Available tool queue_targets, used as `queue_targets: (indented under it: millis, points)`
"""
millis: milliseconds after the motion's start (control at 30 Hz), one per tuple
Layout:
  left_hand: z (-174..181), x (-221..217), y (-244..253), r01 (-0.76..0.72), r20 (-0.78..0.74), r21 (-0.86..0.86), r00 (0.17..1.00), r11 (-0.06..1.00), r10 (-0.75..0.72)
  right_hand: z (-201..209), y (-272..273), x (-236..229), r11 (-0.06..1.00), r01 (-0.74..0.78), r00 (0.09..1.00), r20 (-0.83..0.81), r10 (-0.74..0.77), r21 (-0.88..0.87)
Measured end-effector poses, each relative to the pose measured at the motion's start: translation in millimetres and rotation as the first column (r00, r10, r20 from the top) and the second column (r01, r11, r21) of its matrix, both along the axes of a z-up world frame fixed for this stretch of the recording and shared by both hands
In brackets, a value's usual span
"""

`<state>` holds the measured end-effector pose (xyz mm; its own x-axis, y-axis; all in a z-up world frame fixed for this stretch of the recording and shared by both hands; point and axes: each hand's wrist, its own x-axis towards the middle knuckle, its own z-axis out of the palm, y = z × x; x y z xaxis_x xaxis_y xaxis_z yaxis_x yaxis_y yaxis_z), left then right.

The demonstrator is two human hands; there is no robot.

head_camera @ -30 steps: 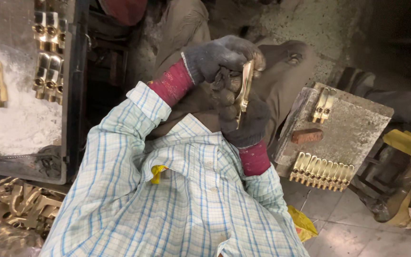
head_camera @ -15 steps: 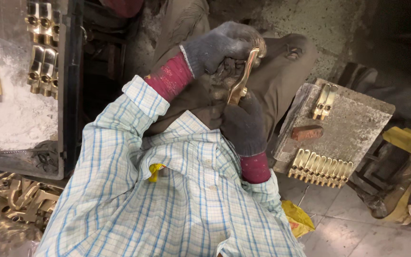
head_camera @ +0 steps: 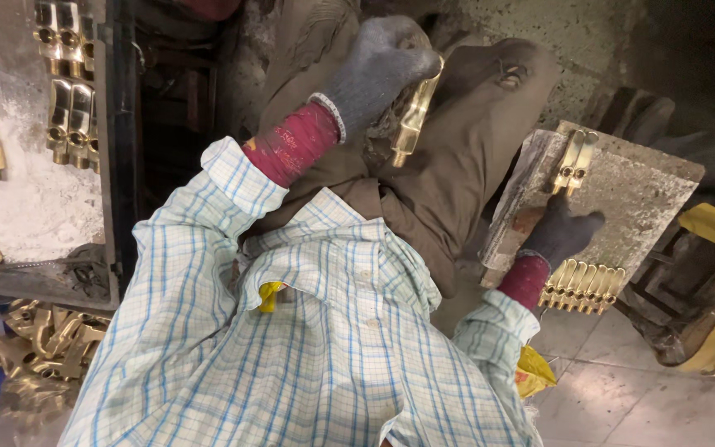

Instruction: The person sits on the floor and repeatedly picks up small brass fittings, rubs them with a cloth or abrasive pad, and places them into a tray. The person handles the parts one at a time, rotating them to treat different surfaces.

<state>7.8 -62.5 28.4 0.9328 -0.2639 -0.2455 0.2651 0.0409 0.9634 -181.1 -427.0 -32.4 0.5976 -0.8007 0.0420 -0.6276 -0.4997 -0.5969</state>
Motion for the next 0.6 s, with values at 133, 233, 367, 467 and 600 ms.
queue_targets:
  millis: [133,233,367,467,600]
  points:
    - [-6,2,-3,-0.015,0.034,0.043,0.999,0.999,0.013,-56,-34,-27,0.961,0.216,0.904,-0.338,-0.263,-0.170]
    - [-5,3,-3,0.004,0.078,0.066,0.997,0.998,-0.009,-78,-44,-32,0.926,0.377,0.880,-0.307,-0.362,-0.012]
    - [-1,0,4,0.036,0.065,0.045,0.997,0.998,-0.039,-80,-50,-30,0.878,0.441,0.889,-0.227,-0.398,0.187]
    - [-2,-1,14,0.100,0.068,-0.058,0.993,0.993,-0.096,-55,-43,-34,0.682,0.343,0.895,-0.003,-0.446,0.646]
    - [-17,-12,40,0.068,-0.042,-0.149,0.996,0.987,-0.074,2,2,-34,0.157,-0.377,0.742,0.399,-0.538,0.913]
